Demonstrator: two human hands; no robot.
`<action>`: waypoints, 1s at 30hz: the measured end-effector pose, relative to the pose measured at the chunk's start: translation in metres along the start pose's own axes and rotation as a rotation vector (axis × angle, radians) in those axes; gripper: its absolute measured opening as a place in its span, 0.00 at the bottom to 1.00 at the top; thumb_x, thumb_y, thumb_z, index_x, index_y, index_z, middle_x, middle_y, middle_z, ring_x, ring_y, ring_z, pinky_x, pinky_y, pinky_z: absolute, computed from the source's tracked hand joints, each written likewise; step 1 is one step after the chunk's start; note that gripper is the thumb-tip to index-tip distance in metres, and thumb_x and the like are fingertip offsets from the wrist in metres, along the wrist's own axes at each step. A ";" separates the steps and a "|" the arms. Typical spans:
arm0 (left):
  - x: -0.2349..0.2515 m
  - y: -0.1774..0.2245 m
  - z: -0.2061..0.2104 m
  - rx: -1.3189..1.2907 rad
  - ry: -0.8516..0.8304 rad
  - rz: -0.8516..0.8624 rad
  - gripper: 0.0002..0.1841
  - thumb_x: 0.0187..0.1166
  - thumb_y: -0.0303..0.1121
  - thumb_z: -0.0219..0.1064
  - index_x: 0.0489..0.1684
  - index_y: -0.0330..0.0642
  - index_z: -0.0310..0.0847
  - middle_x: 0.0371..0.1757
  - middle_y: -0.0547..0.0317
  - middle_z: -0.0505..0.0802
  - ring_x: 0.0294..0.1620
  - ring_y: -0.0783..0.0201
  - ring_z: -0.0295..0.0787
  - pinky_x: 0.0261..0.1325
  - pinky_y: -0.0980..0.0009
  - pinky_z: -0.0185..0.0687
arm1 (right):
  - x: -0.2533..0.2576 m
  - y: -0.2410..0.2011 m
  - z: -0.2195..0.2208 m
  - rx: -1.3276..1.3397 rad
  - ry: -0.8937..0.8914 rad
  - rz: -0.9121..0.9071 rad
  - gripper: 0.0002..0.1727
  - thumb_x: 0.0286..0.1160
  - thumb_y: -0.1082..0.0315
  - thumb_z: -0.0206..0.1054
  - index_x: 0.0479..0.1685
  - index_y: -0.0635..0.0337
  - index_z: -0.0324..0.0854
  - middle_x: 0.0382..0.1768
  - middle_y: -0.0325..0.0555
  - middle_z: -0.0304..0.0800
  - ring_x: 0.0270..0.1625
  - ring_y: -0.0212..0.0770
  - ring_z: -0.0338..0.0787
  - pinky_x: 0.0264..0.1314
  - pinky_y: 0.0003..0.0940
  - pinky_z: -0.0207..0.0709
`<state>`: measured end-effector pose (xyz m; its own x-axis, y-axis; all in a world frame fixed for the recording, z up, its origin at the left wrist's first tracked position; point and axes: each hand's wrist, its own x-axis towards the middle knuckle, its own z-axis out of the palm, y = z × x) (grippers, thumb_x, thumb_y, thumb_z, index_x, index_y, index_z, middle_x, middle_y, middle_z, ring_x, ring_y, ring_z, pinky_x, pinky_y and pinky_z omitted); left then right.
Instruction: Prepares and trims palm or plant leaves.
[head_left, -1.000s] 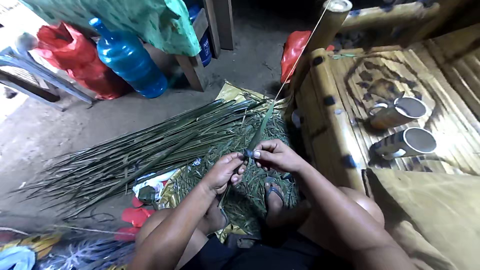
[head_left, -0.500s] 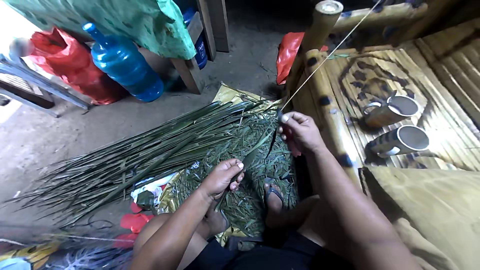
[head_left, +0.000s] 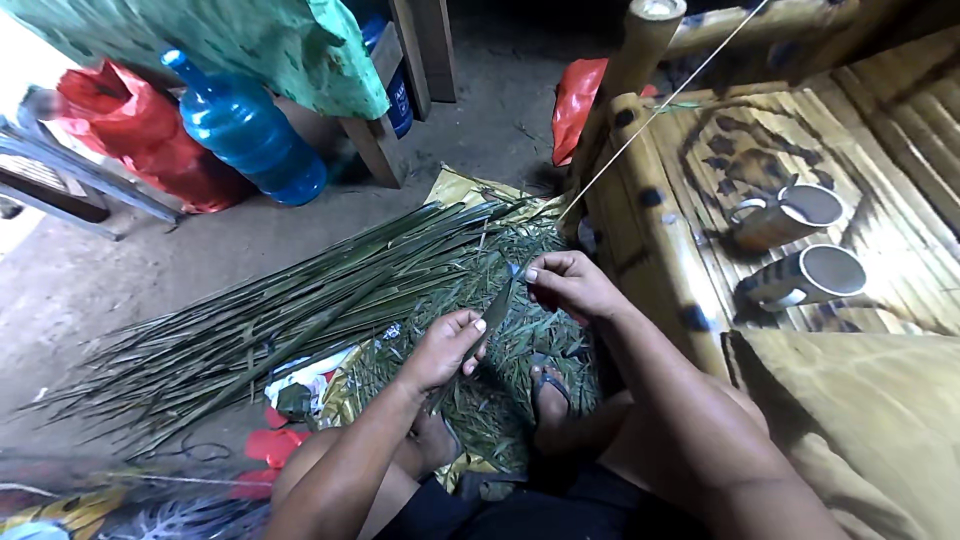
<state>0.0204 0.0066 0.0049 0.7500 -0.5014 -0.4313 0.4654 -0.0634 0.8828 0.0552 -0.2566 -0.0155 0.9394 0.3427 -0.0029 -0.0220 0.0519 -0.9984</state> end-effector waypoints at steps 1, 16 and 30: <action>0.000 0.001 0.000 0.023 0.006 0.006 0.10 0.92 0.31 0.53 0.47 0.38 0.79 0.25 0.63 0.85 0.17 0.74 0.78 0.21 0.81 0.76 | 0.000 0.000 -0.002 -0.015 0.002 -0.017 0.13 0.85 0.63 0.62 0.38 0.62 0.87 0.22 0.42 0.88 0.19 0.31 0.82 0.22 0.26 0.80; -0.004 -0.011 0.002 0.287 0.030 0.011 0.10 0.92 0.32 0.53 0.51 0.38 0.79 0.29 0.62 0.88 0.19 0.71 0.84 0.23 0.76 0.84 | 0.004 -0.009 -0.042 0.084 0.521 0.108 0.12 0.89 0.65 0.59 0.58 0.61 0.82 0.31 0.39 0.87 0.24 0.30 0.84 0.26 0.26 0.83; 0.000 -0.014 0.003 -0.160 -0.143 -0.075 0.11 0.92 0.33 0.47 0.47 0.43 0.75 0.26 0.66 0.82 0.19 0.75 0.77 0.23 0.82 0.76 | -0.011 -0.014 -0.005 0.145 0.195 0.100 0.11 0.87 0.61 0.59 0.46 0.56 0.84 0.24 0.40 0.87 0.19 0.30 0.83 0.22 0.25 0.81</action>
<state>0.0125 0.0053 -0.0068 0.6411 -0.6188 -0.4539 0.5946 0.0266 0.8036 0.0469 -0.2662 -0.0021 0.9780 0.1659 -0.1263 -0.1538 0.1655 -0.9741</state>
